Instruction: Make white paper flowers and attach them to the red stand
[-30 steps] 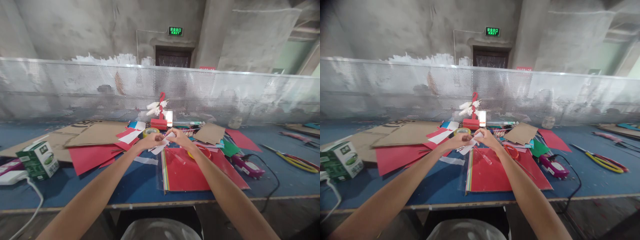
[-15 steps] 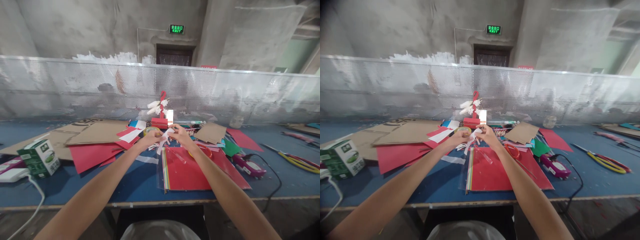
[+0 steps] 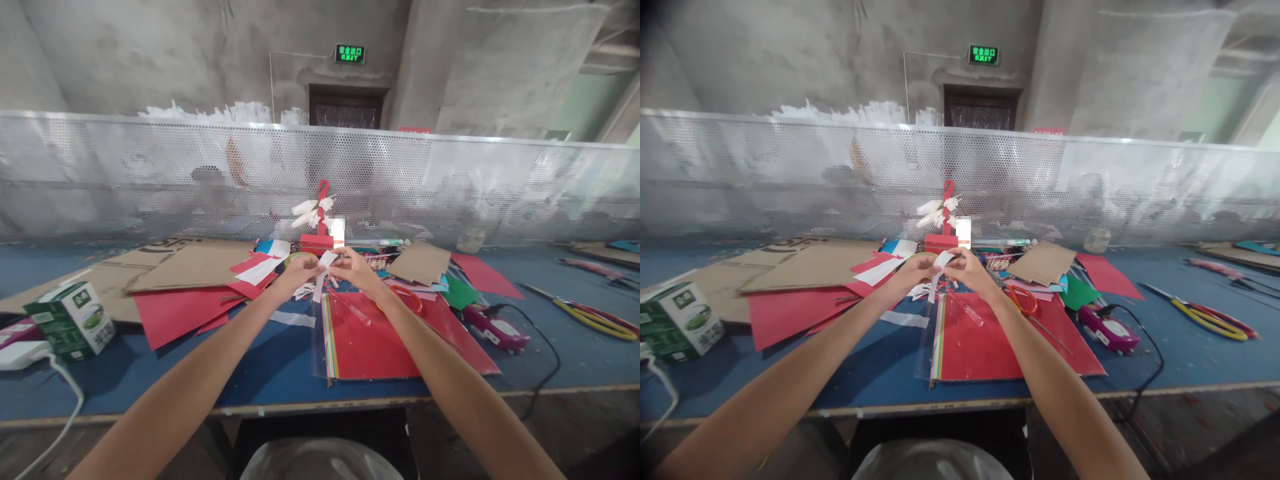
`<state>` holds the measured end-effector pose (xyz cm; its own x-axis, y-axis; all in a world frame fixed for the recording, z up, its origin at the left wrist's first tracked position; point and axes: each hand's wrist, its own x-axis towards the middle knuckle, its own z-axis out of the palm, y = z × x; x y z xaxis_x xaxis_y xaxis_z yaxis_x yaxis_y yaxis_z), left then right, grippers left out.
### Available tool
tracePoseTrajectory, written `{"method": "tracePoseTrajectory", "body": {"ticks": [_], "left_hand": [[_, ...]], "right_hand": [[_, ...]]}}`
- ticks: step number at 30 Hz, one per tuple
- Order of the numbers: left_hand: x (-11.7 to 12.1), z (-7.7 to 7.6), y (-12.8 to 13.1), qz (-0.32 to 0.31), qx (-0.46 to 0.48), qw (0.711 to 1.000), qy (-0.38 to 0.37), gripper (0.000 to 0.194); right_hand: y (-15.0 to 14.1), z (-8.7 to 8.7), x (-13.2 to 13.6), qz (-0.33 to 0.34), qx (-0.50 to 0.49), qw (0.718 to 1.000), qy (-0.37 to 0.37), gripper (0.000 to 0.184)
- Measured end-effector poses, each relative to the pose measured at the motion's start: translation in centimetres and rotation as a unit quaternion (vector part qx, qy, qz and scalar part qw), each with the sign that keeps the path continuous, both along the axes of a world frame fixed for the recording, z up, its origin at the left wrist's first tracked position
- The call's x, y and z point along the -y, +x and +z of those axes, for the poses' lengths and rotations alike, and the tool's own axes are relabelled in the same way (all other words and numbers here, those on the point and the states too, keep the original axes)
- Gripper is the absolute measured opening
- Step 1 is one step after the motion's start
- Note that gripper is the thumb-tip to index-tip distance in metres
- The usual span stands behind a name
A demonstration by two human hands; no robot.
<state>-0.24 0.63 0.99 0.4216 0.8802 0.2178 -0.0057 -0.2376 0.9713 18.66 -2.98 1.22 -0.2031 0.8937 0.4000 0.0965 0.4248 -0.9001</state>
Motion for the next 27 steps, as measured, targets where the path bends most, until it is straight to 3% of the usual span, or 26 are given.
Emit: {"method": "tracePoseTrajectory", "body": {"ticks": [15, 27], "left_hand": [[0.09, 0.04, 0.14, 0.024, 0.0, 1.0, 0.001, 0.031], [-0.12, -0.32, 0.39, -0.012, -0.014, 0.996, 0.087, 0.023]], "right_hand": [[0.07, -0.43, -0.53, -0.022, 0.006, 1.0, 0.011, 0.037], [-0.11, -0.6, -0.87, -0.032, -0.025, 0.999, -0.011, 0.048]]}}
